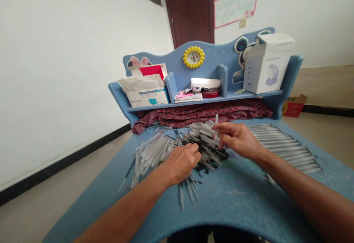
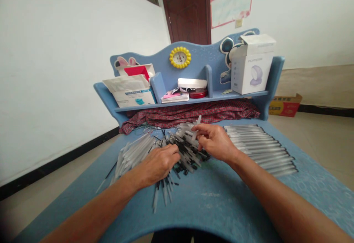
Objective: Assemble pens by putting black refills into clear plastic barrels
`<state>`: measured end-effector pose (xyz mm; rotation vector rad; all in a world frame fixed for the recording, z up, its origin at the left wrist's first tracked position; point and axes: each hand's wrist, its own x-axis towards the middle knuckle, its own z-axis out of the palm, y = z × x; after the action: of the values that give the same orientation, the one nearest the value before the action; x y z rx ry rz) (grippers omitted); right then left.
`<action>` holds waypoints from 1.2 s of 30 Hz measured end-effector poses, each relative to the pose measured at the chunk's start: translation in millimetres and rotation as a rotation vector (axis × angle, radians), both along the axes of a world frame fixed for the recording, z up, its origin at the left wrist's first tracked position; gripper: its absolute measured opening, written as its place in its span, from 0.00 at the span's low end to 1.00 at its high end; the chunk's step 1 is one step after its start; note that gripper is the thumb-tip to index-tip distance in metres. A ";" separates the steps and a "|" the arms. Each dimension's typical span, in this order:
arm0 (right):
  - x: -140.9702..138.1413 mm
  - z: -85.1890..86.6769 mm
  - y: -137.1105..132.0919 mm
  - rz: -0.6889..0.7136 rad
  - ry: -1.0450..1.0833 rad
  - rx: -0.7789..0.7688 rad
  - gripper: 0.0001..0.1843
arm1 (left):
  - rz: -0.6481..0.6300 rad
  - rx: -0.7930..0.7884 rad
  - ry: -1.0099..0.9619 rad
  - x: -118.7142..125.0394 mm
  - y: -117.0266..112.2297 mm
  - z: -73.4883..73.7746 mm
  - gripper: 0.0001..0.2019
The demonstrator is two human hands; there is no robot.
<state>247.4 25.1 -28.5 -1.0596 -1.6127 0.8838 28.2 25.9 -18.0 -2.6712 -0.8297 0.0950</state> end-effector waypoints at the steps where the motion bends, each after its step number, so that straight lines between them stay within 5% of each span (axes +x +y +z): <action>1: -0.1 -3.0 1.1 -0.003 -0.030 0.028 0.17 | -0.014 0.013 -0.050 -2.4 2.1 -0.5 0.10; 6: -3.3 -9.9 1.9 -0.112 -0.334 0.173 0.12 | -0.137 0.060 -0.510 -10.2 1.8 8.3 0.09; 9: -6.8 -6.2 -2.8 -0.157 -0.511 0.244 0.11 | -0.104 0.051 -0.912 -9.7 -6.9 20.1 0.05; 12: -10.2 -2.8 -7.8 -0.163 -0.656 0.297 0.12 | -0.010 -0.157 -1.330 -8.1 -15.4 30.7 0.01; 16: -12.9 -4.5 -10.4 -0.159 -0.755 0.333 0.13 | -0.044 -0.385 -1.697 -9.1 -20.0 39.5 0.02; 36: -16.0 -6.0 -12.9 -0.156 -0.727 0.319 0.13 | -0.037 -0.428 -1.735 -9.4 -21.8 39.6 0.03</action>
<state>231.4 12.2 -34.5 -1.3313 -2.1292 0.1058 18.8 4.1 21.7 -2.5356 -1.1324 -2.4867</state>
